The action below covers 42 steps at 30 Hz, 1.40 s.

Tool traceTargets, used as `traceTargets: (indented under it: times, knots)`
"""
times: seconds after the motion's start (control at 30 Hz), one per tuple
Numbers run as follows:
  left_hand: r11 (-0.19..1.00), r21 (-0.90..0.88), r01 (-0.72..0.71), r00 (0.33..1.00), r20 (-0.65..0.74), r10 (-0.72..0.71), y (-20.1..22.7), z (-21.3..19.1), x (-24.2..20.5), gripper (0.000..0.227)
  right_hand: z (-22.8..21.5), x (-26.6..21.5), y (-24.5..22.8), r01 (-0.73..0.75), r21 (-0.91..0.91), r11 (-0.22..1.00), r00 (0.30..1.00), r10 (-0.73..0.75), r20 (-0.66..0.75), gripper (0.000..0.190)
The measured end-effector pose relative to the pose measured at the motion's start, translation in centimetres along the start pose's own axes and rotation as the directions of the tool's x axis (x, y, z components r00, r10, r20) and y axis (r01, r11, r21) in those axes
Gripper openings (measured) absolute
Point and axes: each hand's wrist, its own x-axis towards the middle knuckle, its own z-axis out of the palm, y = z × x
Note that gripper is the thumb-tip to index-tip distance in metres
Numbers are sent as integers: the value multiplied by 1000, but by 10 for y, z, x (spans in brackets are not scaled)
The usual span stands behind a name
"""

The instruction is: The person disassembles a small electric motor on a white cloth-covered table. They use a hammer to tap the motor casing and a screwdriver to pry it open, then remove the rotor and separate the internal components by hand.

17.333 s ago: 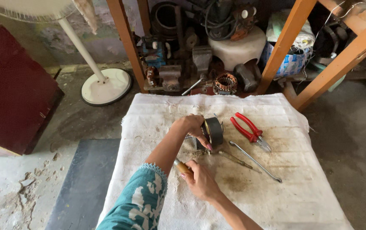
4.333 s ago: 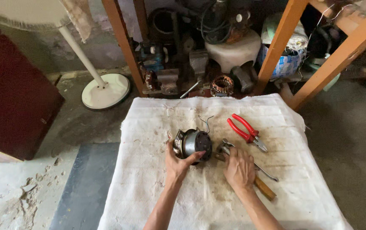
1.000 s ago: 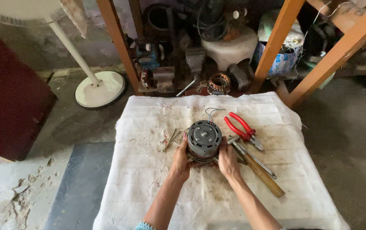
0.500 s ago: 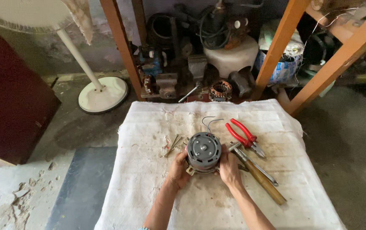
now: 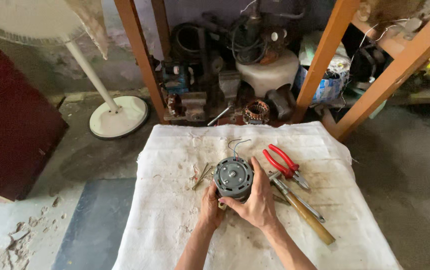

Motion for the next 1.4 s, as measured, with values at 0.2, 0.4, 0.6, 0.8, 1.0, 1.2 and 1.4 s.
traceTargets:
  times: [0.2, 0.4, 0.6, 0.8, 1.0, 1.2, 1.4]
  knots:
    - [999, 40, 16, 999, 40, -17, 4, 3, -6, 59, 8, -1, -3, -78, 109, 991, 997, 80, -11, 124]
    - [995, 67, -79, 984, 163, 68, -9, -9, 7, 55, 6, 0, -6, -114, 135, 984, 993, 117, -15, 108]
    - [999, 32, -31, 994, 103, 28, 0, 1, -4, 56, 5, 3, -9, -131, 156, 979, 991, 134, -9, 103]
    - [994, 96, 51, 999, 13, -52, 9, 7, -12, 60, 3, 6, -9, -86, 190, 978, 996, 88, -1, 100]
    - [998, 9, 68, 997, 47, -68, 5, 4, -7, 52, -2, 13, -8, -118, 206, 971, 993, 112, 39, 98]
    - [999, -23, -22, 983, 181, 26, 7, 6, -11, 49, 1, 9, -10, -113, 198, 974, 994, 113, 13, 99]
    - [999, -27, -40, 973, 225, 45, 7, 6, -10, 51, -5, 15, -4, -90, 236, 968, 994, 74, 74, 100]
